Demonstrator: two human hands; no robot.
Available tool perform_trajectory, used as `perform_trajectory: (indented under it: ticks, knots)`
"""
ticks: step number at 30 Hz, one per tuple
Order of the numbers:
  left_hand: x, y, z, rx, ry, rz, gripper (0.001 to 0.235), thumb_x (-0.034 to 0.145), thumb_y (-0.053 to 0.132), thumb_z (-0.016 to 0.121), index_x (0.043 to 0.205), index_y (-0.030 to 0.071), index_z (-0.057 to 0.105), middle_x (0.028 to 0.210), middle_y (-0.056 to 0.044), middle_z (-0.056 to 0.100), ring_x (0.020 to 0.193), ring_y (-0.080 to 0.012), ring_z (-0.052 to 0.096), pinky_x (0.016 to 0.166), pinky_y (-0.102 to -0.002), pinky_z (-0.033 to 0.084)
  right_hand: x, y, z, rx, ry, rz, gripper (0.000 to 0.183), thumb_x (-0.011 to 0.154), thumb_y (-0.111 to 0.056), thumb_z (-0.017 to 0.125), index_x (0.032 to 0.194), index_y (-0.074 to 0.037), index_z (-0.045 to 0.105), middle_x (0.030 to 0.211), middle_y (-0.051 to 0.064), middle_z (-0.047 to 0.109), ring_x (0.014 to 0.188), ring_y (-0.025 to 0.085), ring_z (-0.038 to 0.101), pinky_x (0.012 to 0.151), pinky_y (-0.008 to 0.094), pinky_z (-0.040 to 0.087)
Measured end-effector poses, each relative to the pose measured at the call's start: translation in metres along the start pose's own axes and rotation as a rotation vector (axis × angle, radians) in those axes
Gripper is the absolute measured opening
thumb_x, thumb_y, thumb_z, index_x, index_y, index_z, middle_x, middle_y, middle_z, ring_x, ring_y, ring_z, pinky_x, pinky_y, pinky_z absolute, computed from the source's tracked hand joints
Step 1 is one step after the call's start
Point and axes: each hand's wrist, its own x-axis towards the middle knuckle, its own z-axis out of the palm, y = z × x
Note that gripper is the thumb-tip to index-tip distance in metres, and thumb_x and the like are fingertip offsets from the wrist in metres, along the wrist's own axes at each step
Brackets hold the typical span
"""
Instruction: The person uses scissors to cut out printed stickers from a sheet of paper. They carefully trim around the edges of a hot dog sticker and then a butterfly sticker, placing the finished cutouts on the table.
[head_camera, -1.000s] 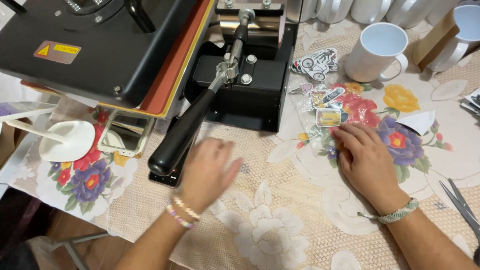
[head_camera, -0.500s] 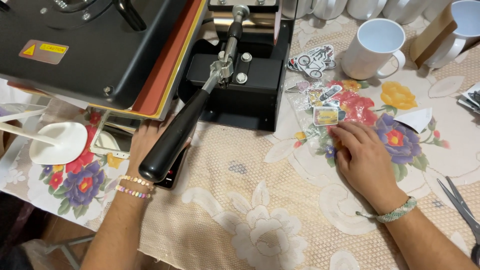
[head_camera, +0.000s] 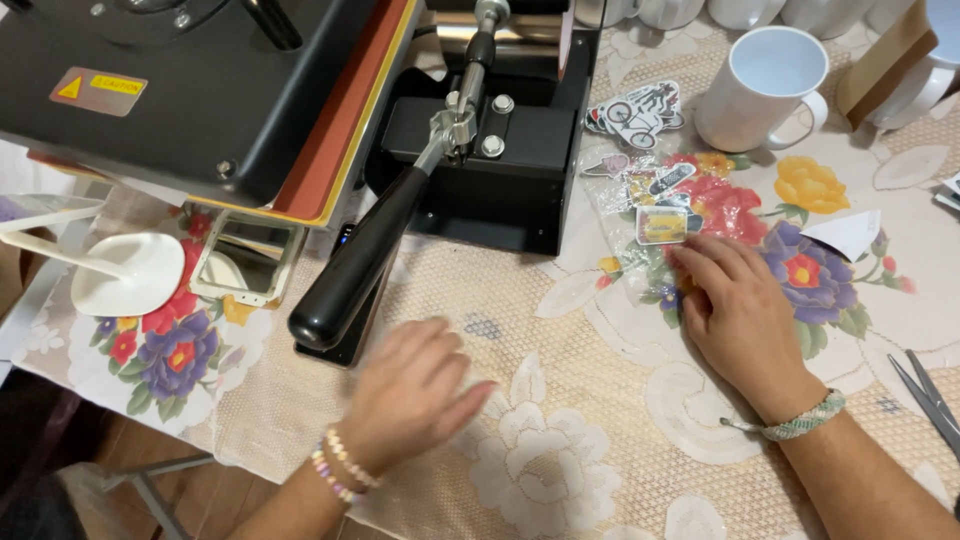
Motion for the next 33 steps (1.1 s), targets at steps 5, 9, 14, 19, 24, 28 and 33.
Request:
perform_trajectory:
  ticks: [5,9,14,19,24,28,33]
  knots:
    - [0.061,0.046,0.015,-0.122,0.044,0.237,0.028,0.097,0.031,0.067,0.084,0.006,0.067,0.093,-0.013,0.069,0.101,-0.0302,0.066,0.091,-0.040,0.053,-0.001,-0.003,-0.003,-0.015,0.000,0.011,0.034,0.092,-0.003,0.060,0.125,-0.004,0.067,0.130,0.013,0.066,0.119,0.033,0.060,0.101,0.044,0.049]
    - [0.107,0.071,0.043,0.026,-0.008,0.278,0.022,0.095,0.030,0.059,0.095,0.009,0.066,0.109,-0.012,0.065,0.107,-0.0272,0.060,0.093,-0.037,0.048,-0.002,-0.003,-0.002,-0.006,0.020,-0.002,0.034,0.092,0.000,0.061,0.125,-0.003,0.067,0.129,0.013,0.066,0.118,0.033,0.060,0.102,0.044,0.048]
    - [0.145,0.091,0.081,0.175,0.113,0.209,0.020,0.092,0.020,0.055,0.104,0.013,0.069,0.123,-0.013,0.065,0.116,-0.0304,0.061,0.099,-0.040,0.048,-0.006,0.003,0.001,-0.003,-0.011,-0.009,0.034,0.091,-0.005,0.061,0.124,-0.003,0.068,0.127,0.012,0.068,0.119,0.032,0.059,0.107,0.044,0.046]
    - [0.160,0.092,0.083,0.291,0.247,0.182,0.026,0.097,0.022,0.053,0.105,0.012,0.075,0.117,-0.013,0.066,0.114,-0.0312,0.062,0.095,-0.039,0.050,-0.011,0.011,0.006,-0.037,-0.053,-0.004,0.040,0.092,-0.007,0.057,0.131,0.002,0.065,0.124,0.012,0.069,0.125,0.034,0.058,0.111,0.043,0.045]
    - [0.156,0.075,0.098,0.346,0.287,0.120,0.015,0.095,0.016,0.056,0.093,0.013,0.071,0.108,-0.011,0.066,0.085,-0.0199,0.059,0.066,-0.027,0.042,-0.004,0.004,0.003,-0.026,-0.034,-0.021,0.040,0.084,0.001,0.057,0.123,-0.001,0.069,0.130,0.015,0.068,0.122,0.036,0.060,0.107,0.045,0.048]
    - [0.154,0.074,0.113,0.323,0.284,0.080,0.017,0.095,0.011,0.055,0.100,0.009,0.071,0.097,-0.007,0.063,0.075,-0.0162,0.054,0.061,-0.026,0.041,0.002,0.005,0.004,-0.095,-0.084,-0.078,0.038,0.091,-0.003,0.054,0.127,-0.002,0.068,0.134,0.012,0.068,0.120,0.033,0.061,0.108,0.044,0.048]
    - [0.151,0.079,0.117,0.209,0.311,0.106,0.017,0.095,0.008,0.058,0.080,0.016,0.062,0.086,-0.004,0.059,0.070,-0.0167,0.052,0.058,-0.028,0.038,-0.002,0.007,0.007,-0.164,-0.098,-0.037,0.044,0.095,-0.015,0.055,0.138,-0.009,0.063,0.147,0.010,0.063,0.125,0.034,0.059,0.096,0.046,0.045]
